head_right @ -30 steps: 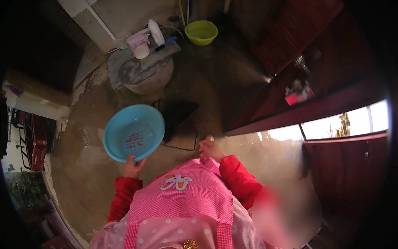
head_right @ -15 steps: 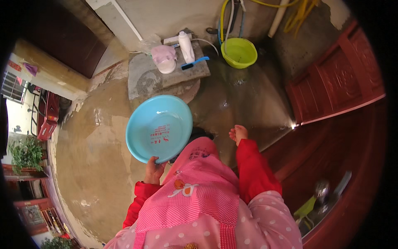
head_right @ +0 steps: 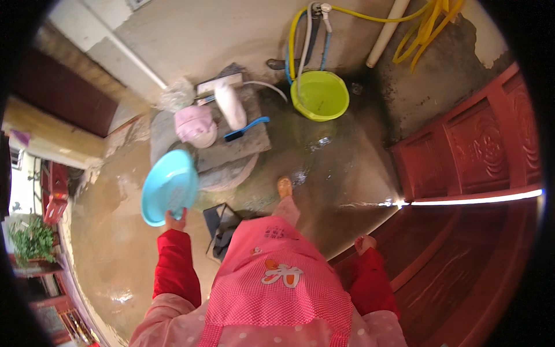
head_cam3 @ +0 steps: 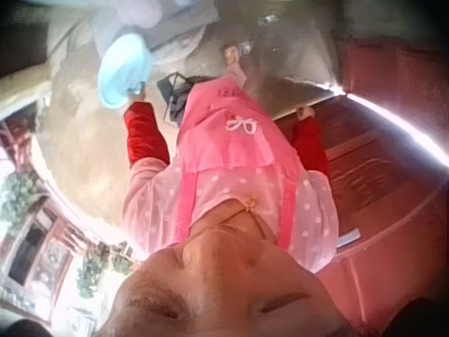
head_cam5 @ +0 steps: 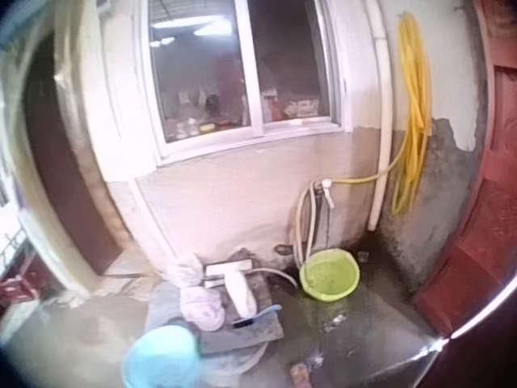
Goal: The person washes a dark piece of clothing by hand in a yellow basin filled with water. They scrub the item, rinse it, and wring it out. The person also carries a blue basin of water across the courtyard and pours it onto the ground, then uses a squeegee to push water toward a drain.
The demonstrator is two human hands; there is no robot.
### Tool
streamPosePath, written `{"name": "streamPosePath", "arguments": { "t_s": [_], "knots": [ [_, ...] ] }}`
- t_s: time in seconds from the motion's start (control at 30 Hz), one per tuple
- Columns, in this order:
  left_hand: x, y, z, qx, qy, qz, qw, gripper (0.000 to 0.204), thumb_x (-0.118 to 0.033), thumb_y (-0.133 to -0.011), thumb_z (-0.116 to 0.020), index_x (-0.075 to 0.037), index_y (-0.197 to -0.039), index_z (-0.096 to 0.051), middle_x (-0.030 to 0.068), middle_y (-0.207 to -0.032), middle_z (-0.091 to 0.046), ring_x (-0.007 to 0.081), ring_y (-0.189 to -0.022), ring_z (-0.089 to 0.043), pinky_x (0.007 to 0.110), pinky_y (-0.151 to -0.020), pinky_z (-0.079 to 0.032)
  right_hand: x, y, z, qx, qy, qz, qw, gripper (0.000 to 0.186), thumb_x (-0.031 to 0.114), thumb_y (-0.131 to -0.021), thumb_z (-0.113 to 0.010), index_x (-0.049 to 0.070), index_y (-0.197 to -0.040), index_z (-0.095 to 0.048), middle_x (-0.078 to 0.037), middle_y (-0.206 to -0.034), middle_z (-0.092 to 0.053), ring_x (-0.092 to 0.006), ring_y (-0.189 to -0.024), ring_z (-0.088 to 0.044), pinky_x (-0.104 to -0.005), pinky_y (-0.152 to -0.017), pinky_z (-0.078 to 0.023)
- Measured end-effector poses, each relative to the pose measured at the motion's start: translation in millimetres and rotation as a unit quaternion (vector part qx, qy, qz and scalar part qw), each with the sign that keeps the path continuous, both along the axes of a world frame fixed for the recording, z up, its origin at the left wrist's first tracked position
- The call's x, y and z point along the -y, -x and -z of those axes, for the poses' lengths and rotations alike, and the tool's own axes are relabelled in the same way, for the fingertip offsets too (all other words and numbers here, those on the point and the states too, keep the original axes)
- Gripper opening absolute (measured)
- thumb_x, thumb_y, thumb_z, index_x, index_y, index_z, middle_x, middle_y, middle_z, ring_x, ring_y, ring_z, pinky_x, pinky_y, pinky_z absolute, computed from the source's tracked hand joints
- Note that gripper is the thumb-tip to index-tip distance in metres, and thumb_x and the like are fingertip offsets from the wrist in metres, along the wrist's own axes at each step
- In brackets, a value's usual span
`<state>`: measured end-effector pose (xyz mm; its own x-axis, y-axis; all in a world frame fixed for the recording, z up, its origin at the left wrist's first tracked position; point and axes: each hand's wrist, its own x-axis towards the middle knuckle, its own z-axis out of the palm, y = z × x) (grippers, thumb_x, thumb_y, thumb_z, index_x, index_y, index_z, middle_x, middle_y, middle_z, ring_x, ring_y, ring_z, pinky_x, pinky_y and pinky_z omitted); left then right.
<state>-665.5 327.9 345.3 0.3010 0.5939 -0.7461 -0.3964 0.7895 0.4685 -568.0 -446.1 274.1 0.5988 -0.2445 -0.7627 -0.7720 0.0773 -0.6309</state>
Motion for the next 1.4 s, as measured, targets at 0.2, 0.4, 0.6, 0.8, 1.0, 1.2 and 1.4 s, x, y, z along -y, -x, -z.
{"name": "streamPosePath", "arguments": {
  "t_s": [0.2, 0.4, 0.6, 0.8, 1.0, 1.2, 1.4],
  "knots": [
    [-103, -82, 99, -0.178, -0.028, -0.093, 0.979, 0.045, -0.037, -0.093, -0.045, -0.006, -0.126, -0.041, 0.0103, -0.130, -0.037, 0.0329, -0.110, -0.047, 0.046, -0.090, -0.048, -149, -170, -82, -0.105, 0.011, -0.107, 0.989, 0.025, 0.026, -0.091, -0.051, 0.010, -0.111, -0.050, -0.005, -0.082, -0.060, -0.0173, -0.063, -0.060, -0.0293, -0.050, -0.048],
    [-89, -90, 108, -0.141, 0.080, -0.053, 0.985, 0.060, -0.050, -0.092, -0.036, -0.027, -0.142, -0.012, 0.0074, -0.144, -0.021, 0.0406, -0.124, -0.031, 0.059, -0.098, -0.032, -272, -315, -84, -0.062, -0.069, -0.204, 0.975, 0.024, 0.026, -0.092, -0.051, 0.012, -0.112, -0.053, -0.005, -0.087, -0.059, -0.0147, -0.067, -0.060, -0.0275, -0.053, -0.049],
    [20, -161, 77, -0.150, 0.066, 0.011, 0.986, 0.042, -0.027, -0.092, -0.047, -0.012, -0.129, -0.033, 0.0129, -0.123, -0.039, 0.0347, -0.105, -0.044, 0.052, -0.085, -0.041, -326, -363, -103, -0.103, -0.056, -0.348, 0.930, 0.020, 0.023, -0.094, -0.049, 0.010, -0.107, -0.054, -0.004, -0.085, -0.059, -0.0127, -0.068, -0.059, -0.0254, -0.057, -0.048],
    [139, -138, 69, -0.188, 0.077, -0.079, 0.976, 0.049, -0.021, -0.091, -0.050, -0.007, -0.132, -0.029, 0.0166, -0.134, -0.032, 0.0384, -0.116, -0.042, 0.054, -0.092, -0.040, -341, -388, -69, -0.161, -0.048, -0.530, 0.831, 0.020, 0.021, -0.093, -0.048, 0.009, -0.108, -0.054, -0.004, -0.083, -0.059, -0.0127, -0.062, -0.059, -0.0234, -0.051, -0.048],
    [308, -55, 102, -0.242, 0.142, -0.215, 0.935, 0.036, -0.016, -0.086, -0.054, -0.008, -0.117, -0.037, 0.0110, -0.103, -0.041, 0.0355, -0.095, -0.050, 0.052, -0.079, -0.046, -384, -394, -30, -0.142, -0.028, -0.643, 0.752, 0.020, 0.019, -0.093, -0.048, 0.008, -0.110, -0.053, -0.005, -0.085, -0.059, -0.0124, -0.063, -0.058, -0.0236, -0.051, -0.048],
    [398, 6, 156, -0.324, 0.229, -0.240, 0.886, 0.037, -0.017, -0.086, -0.055, -0.008, -0.118, -0.039, 0.0111, -0.102, -0.045, 0.0334, -0.080, -0.053, 0.042, -0.057, -0.049, -372, -349, 4, -0.207, -0.026, -0.708, 0.675, 0.021, 0.017, -0.094, -0.045, 0.009, -0.111, -0.053, -0.006, -0.082, -0.059, -0.0128, -0.063, -0.058, -0.0253, -0.049, -0.046],
    [361, 49, 307, -0.498, 0.173, -0.099, 0.844, 0.069, -0.039, -0.075, -0.070, -0.008, -0.129, -0.040, 0.0159, -0.106, -0.055, 0.0346, -0.091, -0.057, 0.045, -0.065, -0.050, -335, -304, 41, -0.307, 0.073, -0.691, 0.651, 0.019, 0.020, -0.095, -0.045, 0.009, -0.108, -0.053, -0.005, -0.081, -0.059, -0.0144, -0.062, -0.058, -0.0264, -0.052, -0.048]
  ]
}}
